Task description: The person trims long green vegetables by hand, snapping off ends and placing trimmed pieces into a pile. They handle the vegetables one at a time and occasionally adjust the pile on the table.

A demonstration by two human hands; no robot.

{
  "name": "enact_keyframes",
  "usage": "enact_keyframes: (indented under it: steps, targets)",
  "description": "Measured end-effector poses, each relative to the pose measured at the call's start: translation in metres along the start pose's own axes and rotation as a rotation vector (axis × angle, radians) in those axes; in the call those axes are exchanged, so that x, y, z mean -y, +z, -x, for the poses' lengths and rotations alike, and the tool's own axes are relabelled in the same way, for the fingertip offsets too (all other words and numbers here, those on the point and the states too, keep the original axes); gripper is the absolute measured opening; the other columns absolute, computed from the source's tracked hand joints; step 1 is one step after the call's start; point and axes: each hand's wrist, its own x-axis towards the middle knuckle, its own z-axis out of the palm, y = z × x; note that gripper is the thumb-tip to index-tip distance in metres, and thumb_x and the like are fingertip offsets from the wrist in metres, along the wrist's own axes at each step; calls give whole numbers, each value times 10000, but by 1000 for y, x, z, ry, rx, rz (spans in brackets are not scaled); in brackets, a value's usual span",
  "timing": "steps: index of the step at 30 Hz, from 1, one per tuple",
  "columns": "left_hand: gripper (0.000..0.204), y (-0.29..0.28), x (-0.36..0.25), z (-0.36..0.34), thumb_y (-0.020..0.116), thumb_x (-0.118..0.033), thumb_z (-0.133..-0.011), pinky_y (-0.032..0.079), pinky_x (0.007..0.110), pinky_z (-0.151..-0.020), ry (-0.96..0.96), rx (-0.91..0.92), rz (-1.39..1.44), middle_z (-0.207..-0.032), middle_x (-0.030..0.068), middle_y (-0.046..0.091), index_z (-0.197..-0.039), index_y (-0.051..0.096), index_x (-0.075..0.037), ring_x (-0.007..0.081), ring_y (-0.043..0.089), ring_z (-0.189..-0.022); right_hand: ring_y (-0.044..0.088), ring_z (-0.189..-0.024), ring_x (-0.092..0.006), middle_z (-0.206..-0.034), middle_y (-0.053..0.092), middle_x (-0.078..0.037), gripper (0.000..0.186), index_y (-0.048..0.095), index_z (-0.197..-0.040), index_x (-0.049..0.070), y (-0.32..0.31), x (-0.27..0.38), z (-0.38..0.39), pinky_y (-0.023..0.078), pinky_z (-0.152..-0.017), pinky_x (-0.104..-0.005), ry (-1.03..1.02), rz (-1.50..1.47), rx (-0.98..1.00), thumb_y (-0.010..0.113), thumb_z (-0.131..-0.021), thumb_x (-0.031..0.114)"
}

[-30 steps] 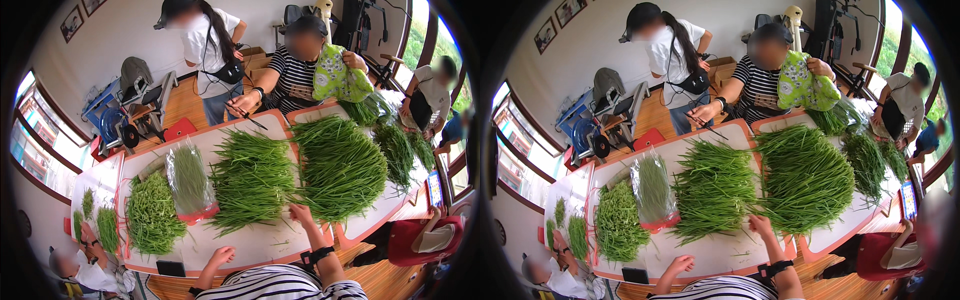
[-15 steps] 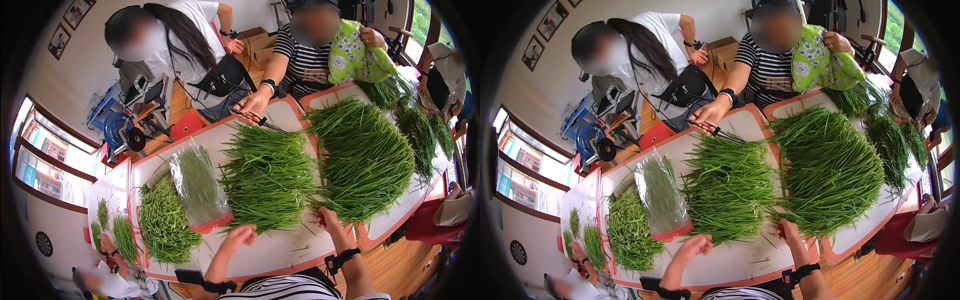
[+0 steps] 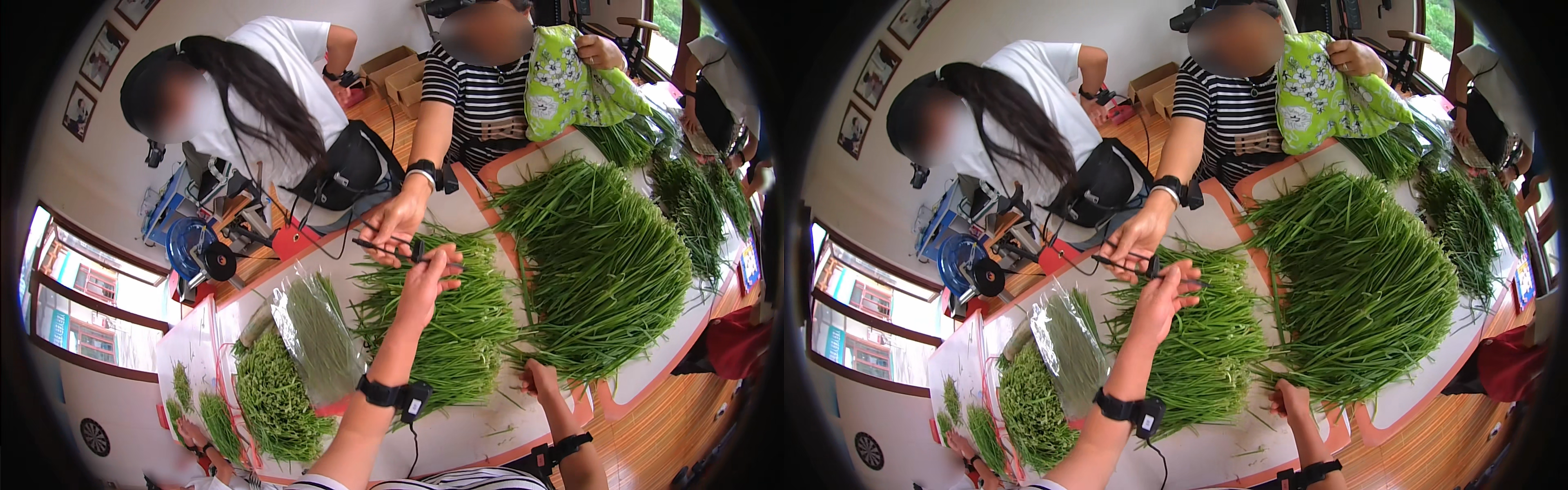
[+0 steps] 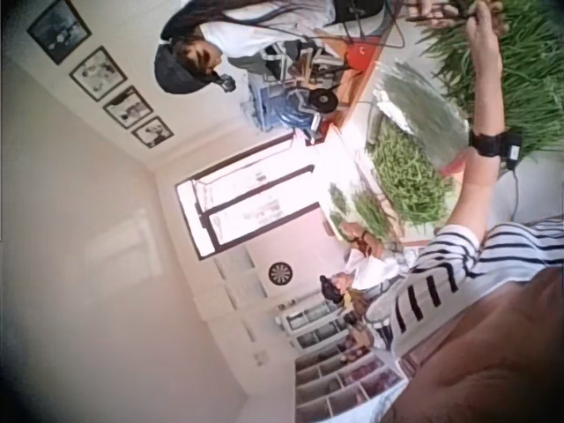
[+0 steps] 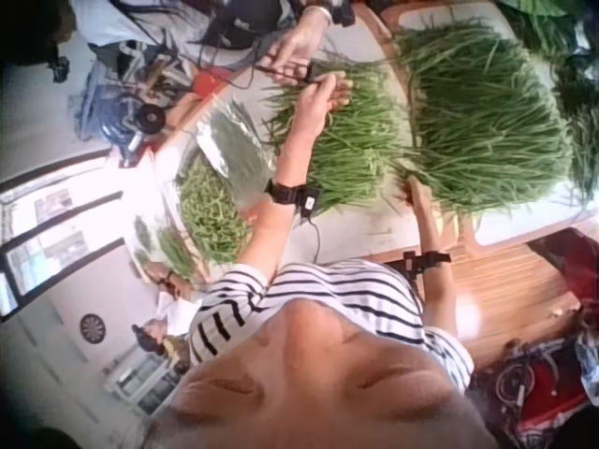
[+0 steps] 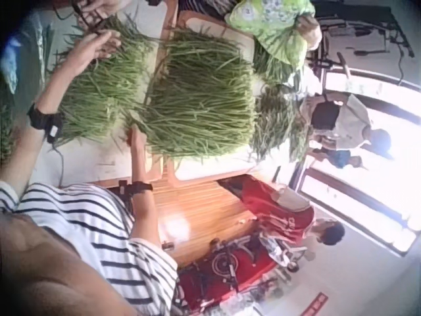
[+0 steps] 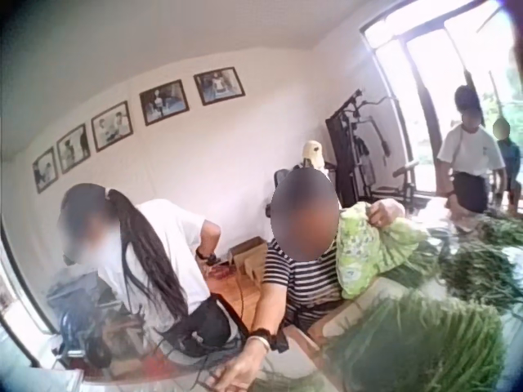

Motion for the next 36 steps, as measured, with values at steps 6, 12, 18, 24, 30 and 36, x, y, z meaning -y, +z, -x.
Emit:
enact_keyframes:
  steps: [6,12,18,24,30,36]
  targets:
    - [354,-20,10,56,425,-276,-987,504,248,-730,19,-83,-304,-1018,99,634,-1175,526,7,125,593,-922,552,-368,-213,-494,557,-109,317,593,-628,-48,2,2,3,328,-307,-274,47,7,-54,577,-723,254]
    - [373,-60,1,92,438,-299,-982,504,240,-691,101,-293,-390,-970,91,663,-1177,551,-2,120,616,-886,520,-344,-226,-482,527,-114,283,545,-609,-26,2,0,-4,287,-288,-287,56,4,-54,560,-718,235]
    - [383,-86,-40,96,437,-297,-980,523,241,-679,136,-396,-308,-973,131,653,-1178,528,18,151,618,-863,510,-354,-204,-485,521,-83,287,547,-621,22,2,-4,-7,301,-300,-280,6,11,-16,552,-727,289]
    - [347,-120,-75,90,449,-292,-976,514,267,-649,190,-448,-282,-887,123,649,-1161,512,-5,161,626,-792,510,-354,-205,-476,520,-88,295,542,-591,19,3,1,-2,306,-303,-287,-10,31,-16,551,-722,284]
    - [408,-139,-107,96,510,-335,-944,500,243,-562,264,-561,-161,-782,79,626,-1194,503,-13,135,612,-662,516,-358,-197,-477,525,-82,269,545,-587,29,3,1,-1,294,-308,-279,32,50,-48,555,-709,268]
    - [368,-130,-133,100,493,-332,-953,490,228,-540,309,-515,-160,-767,71,624,-1136,542,-16,121,607,-641,516,-352,-203,-478,526,-91,266,541,-583,24,4,2,-2,297,-306,-281,24,32,-50,558,-705,260]
